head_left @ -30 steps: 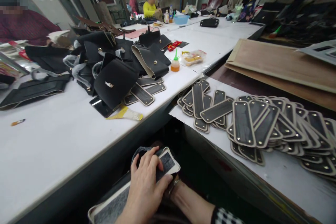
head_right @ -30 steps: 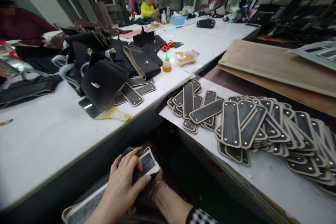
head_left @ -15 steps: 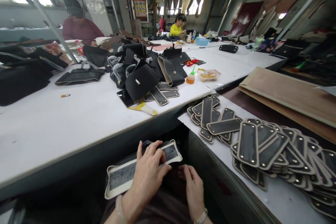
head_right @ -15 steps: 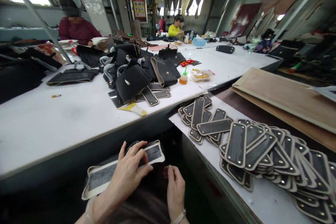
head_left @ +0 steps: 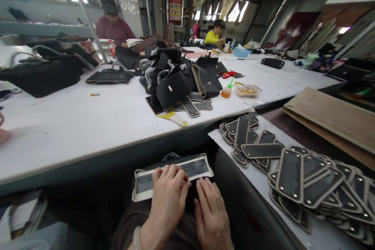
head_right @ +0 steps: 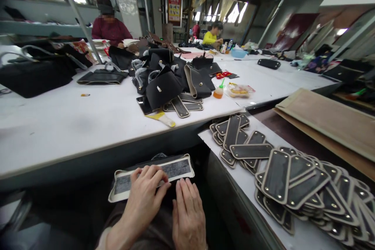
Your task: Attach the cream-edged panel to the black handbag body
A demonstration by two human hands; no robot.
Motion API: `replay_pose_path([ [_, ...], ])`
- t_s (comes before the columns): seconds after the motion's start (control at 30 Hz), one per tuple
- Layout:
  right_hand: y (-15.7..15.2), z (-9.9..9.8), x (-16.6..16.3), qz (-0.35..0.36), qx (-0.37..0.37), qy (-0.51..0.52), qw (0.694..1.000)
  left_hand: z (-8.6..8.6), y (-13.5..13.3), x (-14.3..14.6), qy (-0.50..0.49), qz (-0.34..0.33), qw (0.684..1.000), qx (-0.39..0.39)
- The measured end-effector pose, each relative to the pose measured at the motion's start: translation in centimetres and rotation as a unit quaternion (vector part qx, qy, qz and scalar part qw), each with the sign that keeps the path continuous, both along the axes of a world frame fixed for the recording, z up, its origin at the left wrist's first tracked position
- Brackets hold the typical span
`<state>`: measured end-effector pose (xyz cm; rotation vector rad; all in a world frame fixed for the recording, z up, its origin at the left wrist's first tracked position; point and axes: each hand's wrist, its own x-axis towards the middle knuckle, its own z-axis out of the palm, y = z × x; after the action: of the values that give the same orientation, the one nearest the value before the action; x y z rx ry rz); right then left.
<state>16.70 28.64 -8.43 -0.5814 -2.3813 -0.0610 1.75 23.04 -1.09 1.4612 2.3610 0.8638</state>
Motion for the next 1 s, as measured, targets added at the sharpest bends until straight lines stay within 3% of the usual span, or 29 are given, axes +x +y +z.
replay_pose_path([
  [0.47,-0.8,-1.4,-1.2,0.056,-0.026,0.072,0.995,-0.7,-2.2,-0.1,0.02,0.033,0.999,0.0],
  [1.0,-2.5,-0.9,-3.2,0.114,-0.043,0.068,0.99,-1.6,-4.6,-1.0,0.048,0.053,0.997,0.041],
])
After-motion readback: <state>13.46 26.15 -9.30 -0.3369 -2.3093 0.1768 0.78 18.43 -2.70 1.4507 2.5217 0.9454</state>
